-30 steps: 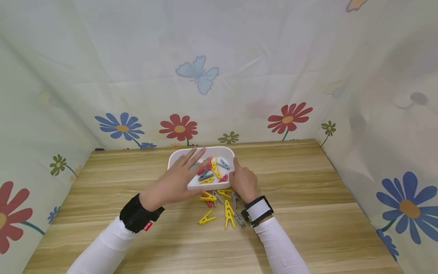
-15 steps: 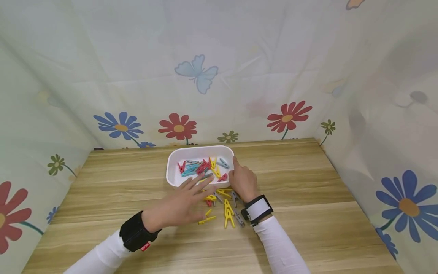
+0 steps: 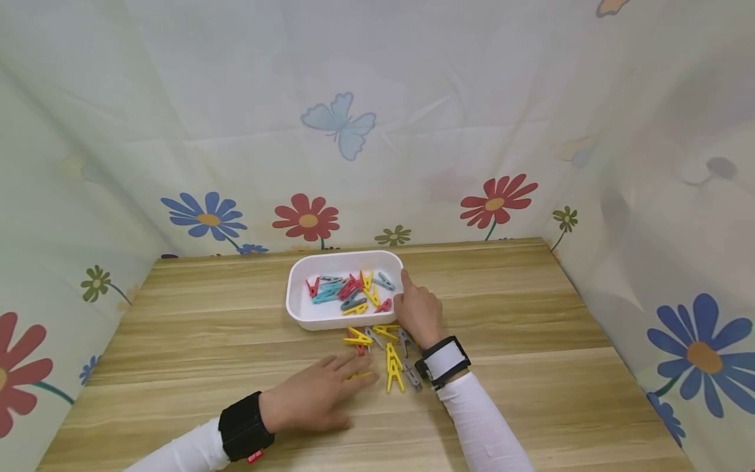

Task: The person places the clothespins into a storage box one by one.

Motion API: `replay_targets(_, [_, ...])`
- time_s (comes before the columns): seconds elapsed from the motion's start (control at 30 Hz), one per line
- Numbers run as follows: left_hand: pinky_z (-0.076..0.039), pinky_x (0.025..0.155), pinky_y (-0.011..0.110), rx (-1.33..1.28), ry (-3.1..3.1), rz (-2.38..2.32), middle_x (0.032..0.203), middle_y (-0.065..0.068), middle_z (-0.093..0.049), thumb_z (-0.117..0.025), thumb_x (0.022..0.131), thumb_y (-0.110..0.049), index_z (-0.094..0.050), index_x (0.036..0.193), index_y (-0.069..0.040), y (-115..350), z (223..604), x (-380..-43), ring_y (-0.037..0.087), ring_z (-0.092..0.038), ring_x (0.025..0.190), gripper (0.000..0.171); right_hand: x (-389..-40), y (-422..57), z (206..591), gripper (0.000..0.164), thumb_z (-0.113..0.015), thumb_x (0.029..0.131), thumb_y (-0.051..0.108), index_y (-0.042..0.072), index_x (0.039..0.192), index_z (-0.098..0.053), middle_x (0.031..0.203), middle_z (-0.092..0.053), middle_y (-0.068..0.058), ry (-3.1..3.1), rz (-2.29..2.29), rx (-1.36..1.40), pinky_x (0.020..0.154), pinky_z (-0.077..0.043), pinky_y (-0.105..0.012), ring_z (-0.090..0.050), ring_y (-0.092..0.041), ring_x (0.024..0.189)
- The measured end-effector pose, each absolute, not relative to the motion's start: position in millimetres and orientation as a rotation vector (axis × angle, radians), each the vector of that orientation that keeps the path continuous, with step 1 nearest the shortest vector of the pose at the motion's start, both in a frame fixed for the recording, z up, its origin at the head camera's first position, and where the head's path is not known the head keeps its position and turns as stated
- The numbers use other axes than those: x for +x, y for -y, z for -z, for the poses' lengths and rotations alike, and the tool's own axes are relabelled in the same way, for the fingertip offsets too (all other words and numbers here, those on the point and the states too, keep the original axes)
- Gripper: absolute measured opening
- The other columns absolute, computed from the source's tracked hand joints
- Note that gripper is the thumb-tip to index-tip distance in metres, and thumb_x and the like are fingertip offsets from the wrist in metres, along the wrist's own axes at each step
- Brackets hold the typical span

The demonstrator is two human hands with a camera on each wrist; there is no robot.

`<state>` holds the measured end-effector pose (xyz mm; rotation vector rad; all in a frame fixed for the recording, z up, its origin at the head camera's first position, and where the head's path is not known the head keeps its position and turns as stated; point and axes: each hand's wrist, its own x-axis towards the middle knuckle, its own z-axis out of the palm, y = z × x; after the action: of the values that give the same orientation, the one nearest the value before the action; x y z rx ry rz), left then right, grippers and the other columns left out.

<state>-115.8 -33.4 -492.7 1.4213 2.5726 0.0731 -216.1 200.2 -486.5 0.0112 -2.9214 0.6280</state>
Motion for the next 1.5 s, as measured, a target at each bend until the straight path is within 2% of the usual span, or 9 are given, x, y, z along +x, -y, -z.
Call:
replay_targets(0.2, [-0.041, 0.109, 0.045, 1.403, -2.578, 0.002, 0.155, -0.002, -0.041, -0.068, 0.088, -0.047, -0.031, 0.154, -0.032, 33.7, 493.0, -112.5, 0.025, -0.038, 0.142, 0.078, -217.0, -199.9, 485.3, 0.058, -0.053, 0.094, 0.017, 0.007, 0.15, -0.039, 0.055, -0.047, -0.005, 2.939, -0.628, -0.002, 0.042, -0.028, -0.029, -0.043, -0.019, 0.045])
replay_targets(0.37, [-0.045, 0.106, 0.042, 1.428, -2.576, 0.005, 0.149, -0.001, -0.048, -0.07, 0.088, -0.044, -0.042, 0.148, -0.03, 35.1, 490.9, -112.0, 0.022, -0.044, 0.137, 0.067, -217.8, -199.5, 484.9, 0.059, -0.053, 0.094, 0.017, 0.007, 0.15, -0.039, 0.055, -0.045, -0.004, 2.948, -0.63, -0.007, 0.043, -0.028, -0.029, -0.043, -0.019, 0.045])
replay_targets(0.57, [-0.051, 0.089, 0.03, 1.557, -2.609, -0.01, 0.123, -0.005, -0.06, -0.072, 0.088, -0.034, -0.062, 0.125, -0.026, 36.3, 491.3, -112.9, 0.013, -0.055, 0.112, 0.039, -217.8, -200.0, 485.2, 0.058, -0.053, 0.094, 0.017, 0.007, 0.15, -0.04, 0.054, -0.045, -0.004, 2.951, -0.637, -0.007, 0.043, -0.028, -0.029, -0.043, -0.019, 0.045])
replay_targets(0.67, [-0.05, 0.079, 0.024, 1.607, -2.624, -0.001, 0.109, -0.008, -0.061, -0.07, 0.09, -0.024, -0.065, 0.117, -0.025, 35.9, 492.9, -112.0, 0.009, -0.056, 0.098, 0.027, -217.5, -200.5, 485.3, 0.058, -0.053, 0.094, 0.016, 0.007, 0.15, -0.04, 0.054, -0.044, -0.004, 2.946, -0.637, -0.003, 0.043, -0.028, -0.029, -0.042, -0.019, 0.045])
replay_targets(0.8, [-0.048, 0.073, 0.022, 1.608, -2.626, 0.013, 0.101, -0.008, -0.06, -0.067, 0.091, -0.016, -0.064, 0.113, -0.025, 35.0, 494.6, -110.1, 0.008, -0.055, 0.09, 0.023, -217.4, -201.0, 485.3, 0.058, -0.054, 0.093, 0.016, 0.007, 0.149, -0.041, 0.055, -0.043, -0.004, 2.935, -0.622, 0.008, 0.043, -0.027, -0.029, -0.042, -0.02, 0.046])
replay_targets(1.03, [-0.048, 0.073, 0.021, 1.578, -2.612, -0.019, 0.099, -0.009, -0.06, -0.069, 0.089, -0.014, -0.065, 0.111, -0.025, 38.4, 488.2, -110.9, 0.006, -0.055, 0.088, 0.024, -217.4, -200.6, 485.3, 0.058, -0.053, 0.093, 0.016, 0.008, 0.149, -0.041, 0.054, -0.042, -0.004, 2.931, -0.616, 0.017, 0.042, -0.027, -0.03, -0.041, -0.019, 0.046])
replay_targets(1.33, [-0.053, 0.091, 0.027, 1.452, -2.716, -0.18, 0.117, -0.004, -0.064, -0.067, 0.092, -0.011, -0.066, 0.122, -0.019, 49.4, 449.1, -133.7, 0.009, -0.06, 0.101, 0.03, -216.9, -200.6, 482.7, 0.058, -0.053, 0.094, 0.017, 0.007, 0.15, -0.041, 0.054, -0.042, -0.003, 2.93, -0.622, 0.019, 0.042, -0.027, -0.03, -0.041, -0.02, 0.046])
replay_targets(1.5, [-0.053, 0.094, 0.031, 1.418, -2.829, -0.208, 0.118, -0.002, -0.065, -0.067, 0.093, -0.016, -0.066, 0.121, -0.02, 53.2, 430.1, -145.2, 0.014, -0.062, 0.105, 0.028, -217.1, -200.6, 483.8, 0.058, -0.053, 0.093, 0.017, 0.007, 0.149, -0.041, 0.055, -0.042, -0.003, 2.928, -0.611, 0.027, 0.042, -0.027, -0.03, -0.041, -0.02, 0.046])
